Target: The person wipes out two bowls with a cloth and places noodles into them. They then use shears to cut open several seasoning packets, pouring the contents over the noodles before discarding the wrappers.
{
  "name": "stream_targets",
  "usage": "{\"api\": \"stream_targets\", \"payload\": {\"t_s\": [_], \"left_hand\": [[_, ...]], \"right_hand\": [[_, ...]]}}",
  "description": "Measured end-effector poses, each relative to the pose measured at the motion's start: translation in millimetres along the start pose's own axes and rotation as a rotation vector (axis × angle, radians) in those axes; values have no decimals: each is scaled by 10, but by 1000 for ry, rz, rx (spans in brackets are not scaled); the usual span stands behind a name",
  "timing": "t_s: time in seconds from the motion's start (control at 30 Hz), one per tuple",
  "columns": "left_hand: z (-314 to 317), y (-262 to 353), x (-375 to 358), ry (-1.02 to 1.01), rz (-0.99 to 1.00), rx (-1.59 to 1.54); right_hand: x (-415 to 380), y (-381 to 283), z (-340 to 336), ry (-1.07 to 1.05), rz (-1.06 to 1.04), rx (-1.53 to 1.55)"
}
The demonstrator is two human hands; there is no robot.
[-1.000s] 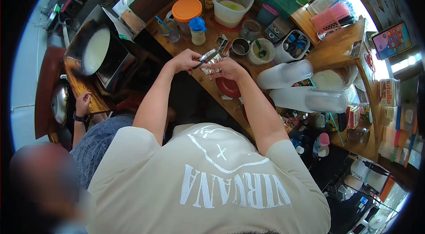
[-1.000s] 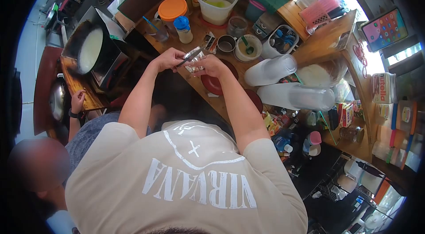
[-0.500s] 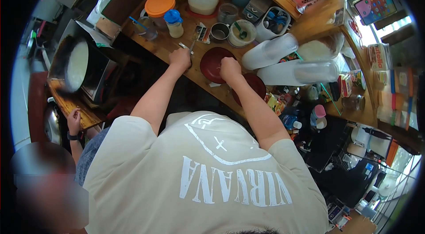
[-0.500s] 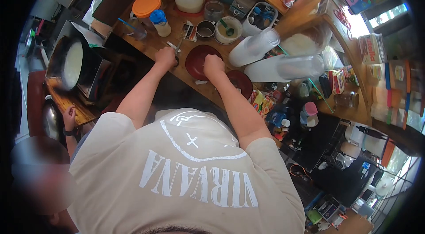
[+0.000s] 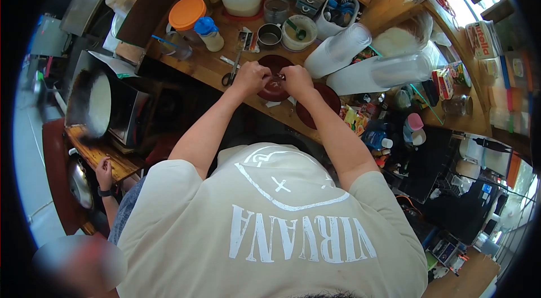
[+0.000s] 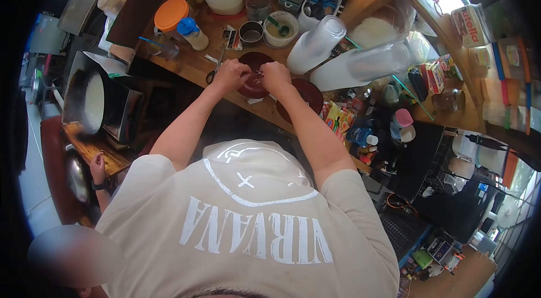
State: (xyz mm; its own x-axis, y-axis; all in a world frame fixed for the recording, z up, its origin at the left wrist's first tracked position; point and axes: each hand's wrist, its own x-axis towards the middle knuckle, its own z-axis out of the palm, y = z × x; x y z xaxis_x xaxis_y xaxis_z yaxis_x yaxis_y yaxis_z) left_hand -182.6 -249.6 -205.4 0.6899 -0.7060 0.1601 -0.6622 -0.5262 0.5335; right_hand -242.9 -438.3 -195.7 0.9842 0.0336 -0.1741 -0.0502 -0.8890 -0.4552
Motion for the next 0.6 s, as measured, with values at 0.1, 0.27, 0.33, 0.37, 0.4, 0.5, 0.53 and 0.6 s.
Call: {"api": "stream_targets", "payload": {"t_s": [0.1, 0.27, 0.33, 0.37, 0.4, 0.5, 0.53, 0.6], "left_hand": [[2, 60, 12, 25, 36, 56], [107, -34, 40, 31, 29, 1], [65, -70, 13, -13, -8, 16], [56, -78, 0, -53, -49, 30], [43, -56, 5, -59, -45, 32], [39, 41, 15, -55, 6, 7], [47, 84, 24, -6, 7, -3], [61, 73, 28, 44, 7, -13]], "right_hand": [[-15, 36, 20, -2, -75, 9], [1, 40, 62, 43, -50, 8], [-18, 74, 65, 48, -7, 14], [-21, 96, 61, 36, -37, 41], [-19, 100, 46, 24, -68, 68], [7, 80, 43, -8, -84, 67], [21, 80, 49, -7, -82, 69], [37, 68, 49, 7, -106, 72]]}}
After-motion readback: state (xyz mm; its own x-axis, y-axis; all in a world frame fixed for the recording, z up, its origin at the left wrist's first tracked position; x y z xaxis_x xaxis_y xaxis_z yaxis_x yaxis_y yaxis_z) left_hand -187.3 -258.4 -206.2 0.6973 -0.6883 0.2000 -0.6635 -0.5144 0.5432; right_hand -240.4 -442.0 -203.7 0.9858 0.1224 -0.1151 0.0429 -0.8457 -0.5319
